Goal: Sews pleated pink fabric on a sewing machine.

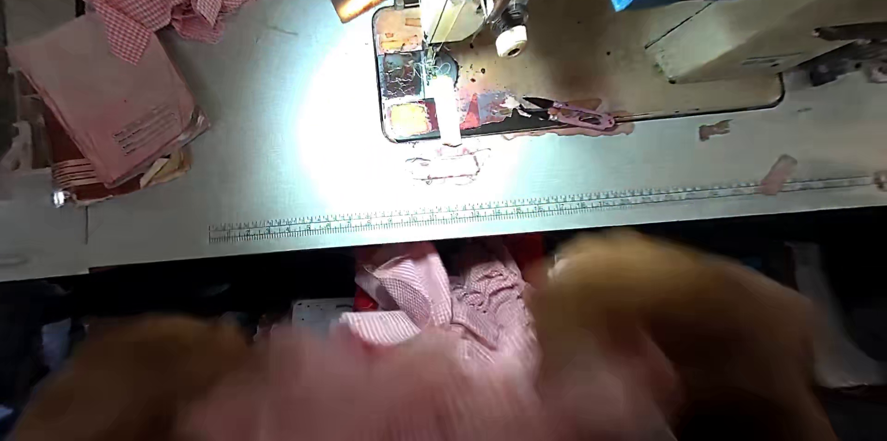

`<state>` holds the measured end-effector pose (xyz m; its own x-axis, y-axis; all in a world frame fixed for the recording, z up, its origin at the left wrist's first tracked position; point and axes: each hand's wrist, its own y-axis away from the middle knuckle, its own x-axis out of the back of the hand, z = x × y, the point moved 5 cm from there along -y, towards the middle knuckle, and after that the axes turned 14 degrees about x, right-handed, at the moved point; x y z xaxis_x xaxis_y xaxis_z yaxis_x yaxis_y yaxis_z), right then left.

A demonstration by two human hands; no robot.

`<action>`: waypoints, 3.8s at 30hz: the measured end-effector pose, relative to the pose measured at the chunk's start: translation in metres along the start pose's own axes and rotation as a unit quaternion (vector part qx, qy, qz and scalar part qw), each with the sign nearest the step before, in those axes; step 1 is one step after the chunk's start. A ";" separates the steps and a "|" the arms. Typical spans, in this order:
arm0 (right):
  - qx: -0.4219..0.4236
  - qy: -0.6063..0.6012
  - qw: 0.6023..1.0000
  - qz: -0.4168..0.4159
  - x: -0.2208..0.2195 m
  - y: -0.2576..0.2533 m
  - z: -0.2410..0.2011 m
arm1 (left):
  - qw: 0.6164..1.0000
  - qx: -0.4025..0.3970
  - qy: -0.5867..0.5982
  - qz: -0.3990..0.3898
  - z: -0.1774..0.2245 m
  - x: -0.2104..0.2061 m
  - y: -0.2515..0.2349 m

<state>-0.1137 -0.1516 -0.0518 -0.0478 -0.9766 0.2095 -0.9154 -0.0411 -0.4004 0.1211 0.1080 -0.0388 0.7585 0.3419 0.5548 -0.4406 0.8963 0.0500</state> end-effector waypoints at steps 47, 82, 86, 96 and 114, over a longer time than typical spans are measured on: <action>-0.176 0.575 0.798 0.024 0.021 -0.038 0.137 | 0.941 -0.111 -0.297 0.117 -0.026 -0.167 -0.239; -0.213 0.608 0.757 0.106 0.049 -0.051 0.158 | 0.937 -0.227 -0.259 0.047 -0.028 -0.153 -0.228; -0.226 0.620 0.746 0.088 0.054 -0.052 0.161 | 0.921 -0.307 -0.236 0.041 -0.021 -0.158 -0.218; -0.221 0.612 0.755 0.075 0.055 -0.050 0.158 | 0.938 -0.308 -0.160 -0.024 -0.026 -0.162 -0.195; -0.169 0.595 0.781 0.085 0.062 -0.045 0.153 | 0.939 -0.239 -0.248 -0.017 -0.003 -0.174 -0.181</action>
<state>-0.0143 -0.2427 -0.1571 -0.3333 -0.0652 0.9406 -0.8991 0.3222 -0.2963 0.0704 -0.1126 -0.1466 0.3997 0.2435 0.8837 -0.0648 0.9692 -0.2378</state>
